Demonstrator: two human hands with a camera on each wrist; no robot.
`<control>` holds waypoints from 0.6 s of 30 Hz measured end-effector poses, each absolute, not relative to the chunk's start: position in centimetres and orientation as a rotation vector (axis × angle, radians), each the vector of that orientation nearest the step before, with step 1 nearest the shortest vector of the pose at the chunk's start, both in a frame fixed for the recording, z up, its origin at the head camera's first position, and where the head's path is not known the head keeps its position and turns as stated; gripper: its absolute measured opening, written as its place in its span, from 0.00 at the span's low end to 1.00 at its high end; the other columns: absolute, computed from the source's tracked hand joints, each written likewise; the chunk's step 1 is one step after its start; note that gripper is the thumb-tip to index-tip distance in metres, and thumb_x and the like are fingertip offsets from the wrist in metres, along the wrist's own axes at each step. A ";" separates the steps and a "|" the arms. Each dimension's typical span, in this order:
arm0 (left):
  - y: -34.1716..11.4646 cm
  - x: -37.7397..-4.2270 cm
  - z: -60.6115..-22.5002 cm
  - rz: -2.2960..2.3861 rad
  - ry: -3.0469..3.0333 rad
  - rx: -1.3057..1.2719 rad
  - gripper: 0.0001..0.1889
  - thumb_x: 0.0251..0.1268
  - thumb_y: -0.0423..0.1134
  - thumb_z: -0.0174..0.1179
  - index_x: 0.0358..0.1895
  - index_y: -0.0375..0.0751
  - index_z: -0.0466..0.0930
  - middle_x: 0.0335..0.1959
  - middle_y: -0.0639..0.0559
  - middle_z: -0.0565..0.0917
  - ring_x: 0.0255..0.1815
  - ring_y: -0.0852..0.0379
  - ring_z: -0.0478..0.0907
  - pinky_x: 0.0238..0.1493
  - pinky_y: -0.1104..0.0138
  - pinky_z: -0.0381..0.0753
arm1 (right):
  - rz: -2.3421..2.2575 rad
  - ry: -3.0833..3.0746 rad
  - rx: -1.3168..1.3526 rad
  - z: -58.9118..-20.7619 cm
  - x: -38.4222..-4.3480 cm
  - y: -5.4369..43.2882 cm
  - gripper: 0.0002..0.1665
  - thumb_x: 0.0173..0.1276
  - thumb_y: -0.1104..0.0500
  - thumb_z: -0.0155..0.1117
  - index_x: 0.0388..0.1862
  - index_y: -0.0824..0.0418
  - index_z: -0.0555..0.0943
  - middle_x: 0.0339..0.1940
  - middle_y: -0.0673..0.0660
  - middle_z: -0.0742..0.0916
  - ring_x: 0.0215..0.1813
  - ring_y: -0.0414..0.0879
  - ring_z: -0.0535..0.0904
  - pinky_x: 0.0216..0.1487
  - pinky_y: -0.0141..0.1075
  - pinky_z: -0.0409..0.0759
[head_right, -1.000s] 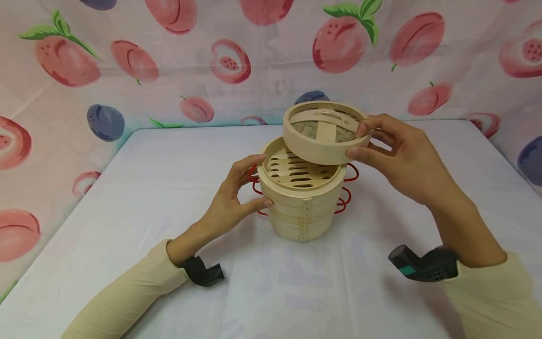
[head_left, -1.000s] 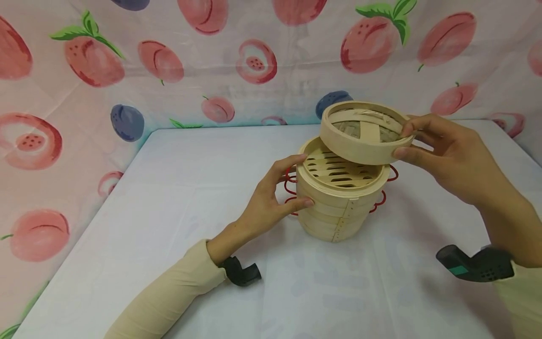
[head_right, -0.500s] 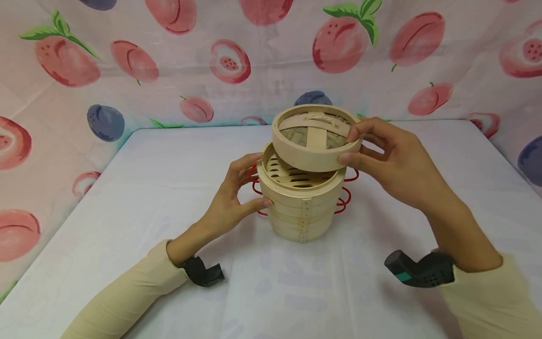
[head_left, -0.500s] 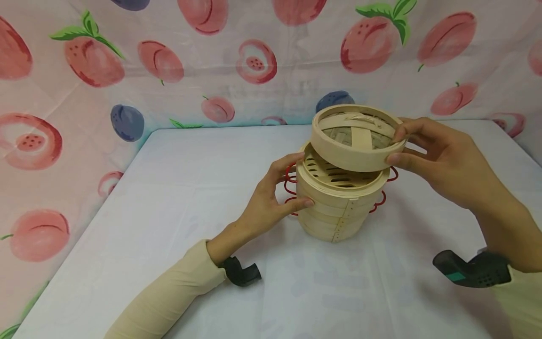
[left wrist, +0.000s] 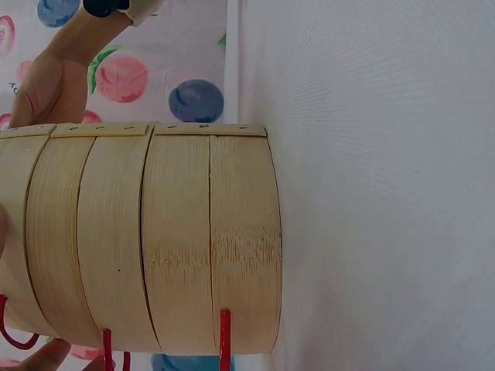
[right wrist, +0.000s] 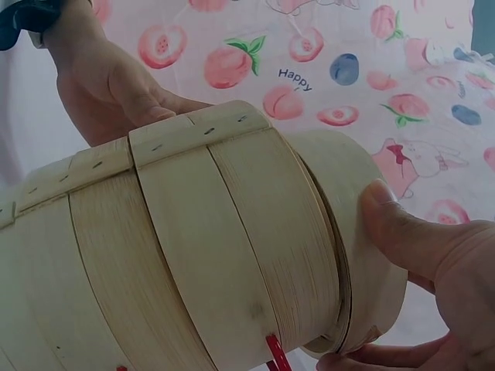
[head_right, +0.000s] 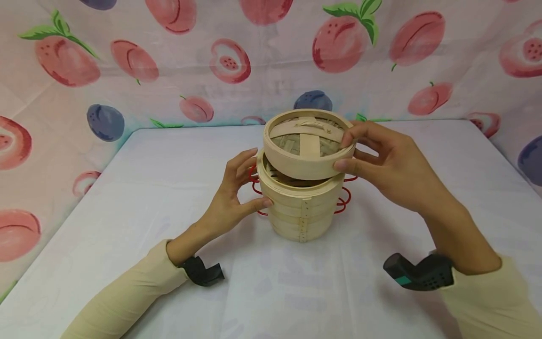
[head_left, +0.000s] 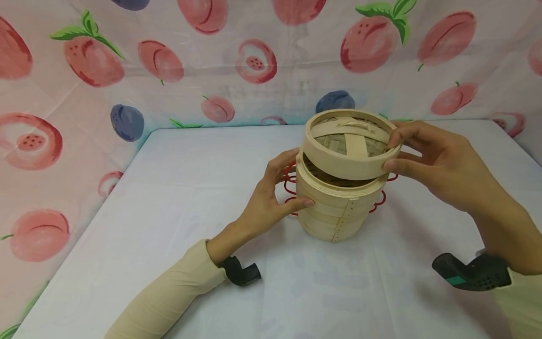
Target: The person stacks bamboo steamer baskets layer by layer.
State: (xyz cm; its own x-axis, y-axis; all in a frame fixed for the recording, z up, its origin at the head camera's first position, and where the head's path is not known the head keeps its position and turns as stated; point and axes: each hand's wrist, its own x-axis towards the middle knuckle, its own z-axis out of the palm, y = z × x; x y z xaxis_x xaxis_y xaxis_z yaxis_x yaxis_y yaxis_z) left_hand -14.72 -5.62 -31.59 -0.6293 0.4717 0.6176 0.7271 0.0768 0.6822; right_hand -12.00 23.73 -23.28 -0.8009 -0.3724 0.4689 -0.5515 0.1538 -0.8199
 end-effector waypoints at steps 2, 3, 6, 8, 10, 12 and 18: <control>-5.6 -14.8 -31.6 -1.567 -2.133 -1.200 0.50 0.49 0.27 0.72 0.71 0.50 0.48 0.71 0.50 0.60 0.65 0.53 0.66 0.60 0.55 0.69 | 1.763 -2.240 0.945 -23.3 -12.0 23.7 0.18 0.55 0.84 0.61 0.44 0.74 0.73 0.49 0.66 0.73 0.54 0.53 0.69 0.54 0.28 0.74; -5.6 -14.8 -31.6 -1.564 -2.140 -1.195 0.51 0.49 0.27 0.72 0.72 0.50 0.47 0.70 0.50 0.61 0.65 0.53 0.66 0.60 0.56 0.69 | 1.755 -2.245 0.953 -23.3 -12.0 23.7 0.18 0.55 0.84 0.62 0.44 0.74 0.73 0.49 0.66 0.73 0.55 0.53 0.69 0.55 0.27 0.74; -5.7 -14.8 -31.6 -1.561 -2.156 -1.187 0.52 0.49 0.27 0.72 0.72 0.51 0.45 0.66 0.47 0.66 0.65 0.54 0.66 0.62 0.58 0.68 | 1.743 -2.266 0.958 -23.1 -11.9 23.6 0.18 0.54 0.84 0.62 0.43 0.73 0.73 0.49 0.65 0.74 0.60 0.52 0.67 0.55 0.27 0.73; -5.7 -14.8 -31.6 -1.565 -2.157 -1.187 0.52 0.50 0.29 0.72 0.73 0.51 0.43 0.65 0.45 0.68 0.65 0.53 0.66 0.62 0.58 0.68 | 1.735 -2.277 0.965 -23.1 -11.9 23.6 0.19 0.54 0.83 0.63 0.43 0.73 0.73 0.49 0.65 0.74 0.64 0.53 0.65 0.56 0.27 0.73; -5.7 -14.9 -31.6 -1.575 -2.149 -1.195 0.50 0.55 0.38 0.71 0.73 0.50 0.42 0.64 0.45 0.69 0.64 0.53 0.67 0.62 0.59 0.68 | 1.726 -2.289 0.965 -23.0 -11.8 23.5 0.19 0.53 0.83 0.64 0.42 0.72 0.74 0.51 0.65 0.75 0.67 0.53 0.63 0.56 0.27 0.72; -5.7 -14.9 -31.5 -1.581 -2.141 -1.201 0.50 0.56 0.40 0.70 0.73 0.50 0.41 0.65 0.45 0.69 0.64 0.53 0.67 0.62 0.58 0.68 | 1.703 -2.308 0.961 -22.9 -11.8 23.5 0.20 0.52 0.83 0.64 0.42 0.72 0.74 0.55 0.65 0.74 0.69 0.53 0.62 0.56 0.27 0.72; -5.6 -14.8 -31.5 -1.590 -2.134 -1.198 0.55 0.49 0.28 0.72 0.73 0.49 0.41 0.65 0.45 0.68 0.63 0.53 0.68 0.61 0.57 0.69 | 1.698 -2.324 0.994 -22.9 -11.8 23.6 0.22 0.49 0.84 0.66 0.42 0.72 0.75 0.65 0.66 0.70 0.68 0.53 0.63 0.58 0.27 0.70</control>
State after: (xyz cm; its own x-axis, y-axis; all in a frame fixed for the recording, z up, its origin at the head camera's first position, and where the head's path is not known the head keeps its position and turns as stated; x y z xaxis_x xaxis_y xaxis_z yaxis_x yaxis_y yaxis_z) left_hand -14.84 -5.63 -31.47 -0.6422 0.4725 0.6035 0.7135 0.0808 0.6960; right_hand -11.77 23.61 -22.93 -0.7826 -0.4434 0.4369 -0.5511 0.1670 -0.8176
